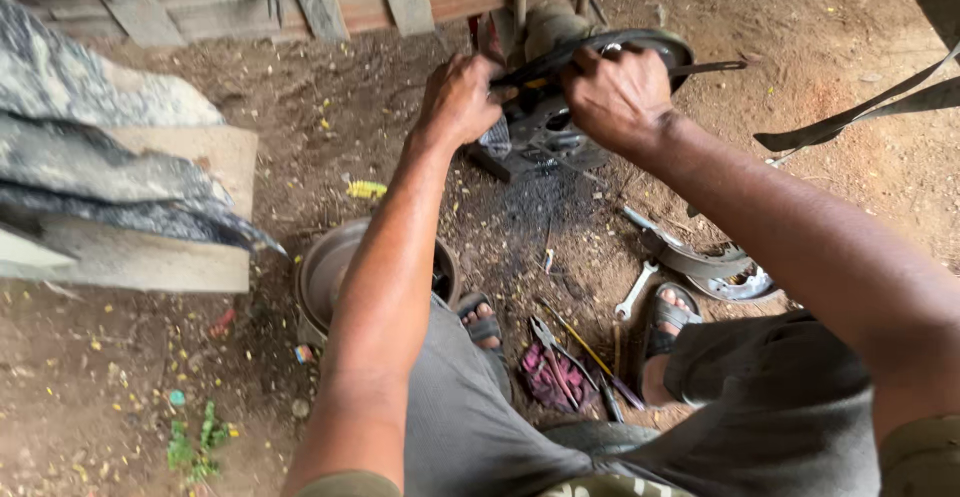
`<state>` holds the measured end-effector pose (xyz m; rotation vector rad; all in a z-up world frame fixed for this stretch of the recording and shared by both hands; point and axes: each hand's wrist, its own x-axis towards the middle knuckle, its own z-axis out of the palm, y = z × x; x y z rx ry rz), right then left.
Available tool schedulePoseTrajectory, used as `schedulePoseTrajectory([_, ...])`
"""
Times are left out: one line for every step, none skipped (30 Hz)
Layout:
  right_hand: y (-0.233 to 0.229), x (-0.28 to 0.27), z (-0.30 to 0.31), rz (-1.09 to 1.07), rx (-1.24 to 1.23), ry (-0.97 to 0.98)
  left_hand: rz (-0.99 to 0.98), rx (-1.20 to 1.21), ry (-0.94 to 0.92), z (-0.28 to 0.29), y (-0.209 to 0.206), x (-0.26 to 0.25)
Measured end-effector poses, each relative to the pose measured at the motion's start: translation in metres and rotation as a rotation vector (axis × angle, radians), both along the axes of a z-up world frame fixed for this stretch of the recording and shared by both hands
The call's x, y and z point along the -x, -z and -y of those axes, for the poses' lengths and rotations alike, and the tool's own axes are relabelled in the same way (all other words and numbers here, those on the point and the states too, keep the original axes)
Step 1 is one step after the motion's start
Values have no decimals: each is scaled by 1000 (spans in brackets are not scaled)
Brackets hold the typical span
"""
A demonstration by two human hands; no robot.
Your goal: The person works on a drum brake assembly, using a tool to manipulate components and wiping the surface with a cloth.
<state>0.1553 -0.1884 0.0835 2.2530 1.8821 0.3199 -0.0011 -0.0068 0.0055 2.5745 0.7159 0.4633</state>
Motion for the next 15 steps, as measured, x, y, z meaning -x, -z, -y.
schedulePoseTrajectory([-2, 2, 0, 142, -1, -114, 0, -9, 8, -2, -2, -1])
schedulePoseTrajectory([-7, 1, -1, 142, -10, -105, 4, 25, 20, -4, -2, -1])
schedulePoseTrajectory([-13, 0, 3, 31, -37, -63, 7, 76, 21, -1, 3, 2])
schedulePoseTrajectory([-17, 1, 6, -80, -64, -20, 4, 84, 20, -2, 6, 2])
schedulePoseTrajectory([-18, 6, 5, -79, -53, -27, 21, 56, 15, -5, 8, 0])
schedulePoseTrajectory([-18, 13, 2, 2, 166, 24, 38, 27, 11, -4, 10, 0])
schedulePoseTrajectory([-23, 15, -2, 88, 358, 93, 45, 12, 20, -5, 7, -2])
schedulePoseTrajectory([-29, 14, -1, 93, 342, 103, 53, -10, 26, -2, 5, 0])
schedulePoseTrajectory([-29, 17, 0, 6, 189, 63, 52, -23, 28, -1, 5, 3])
schedulePoseTrajectory([-29, 19, 0, -80, 35, 23, 49, -30, 32, -6, 2, 1])
schedulePoseTrajectory([-28, 19, 2, -91, 46, 22, 73, -14, 42, -5, 4, 2])
schedulePoseTrajectory([-28, 16, 4, -128, 74, 76, 96, 2, 50, -4, 7, 3])
schedulePoseTrajectory([-30, 11, 3, -150, 96, 126, 100, 6, 45, -6, 8, 2])
schedulePoseTrajectory([-28, 13, 0, -145, 101, 122, 39, 38, 17, -6, 8, 2])
schedulePoseTrajectory([-24, 17, -4, -202, 204, 200, -23, 63, 0, -7, 6, -1])
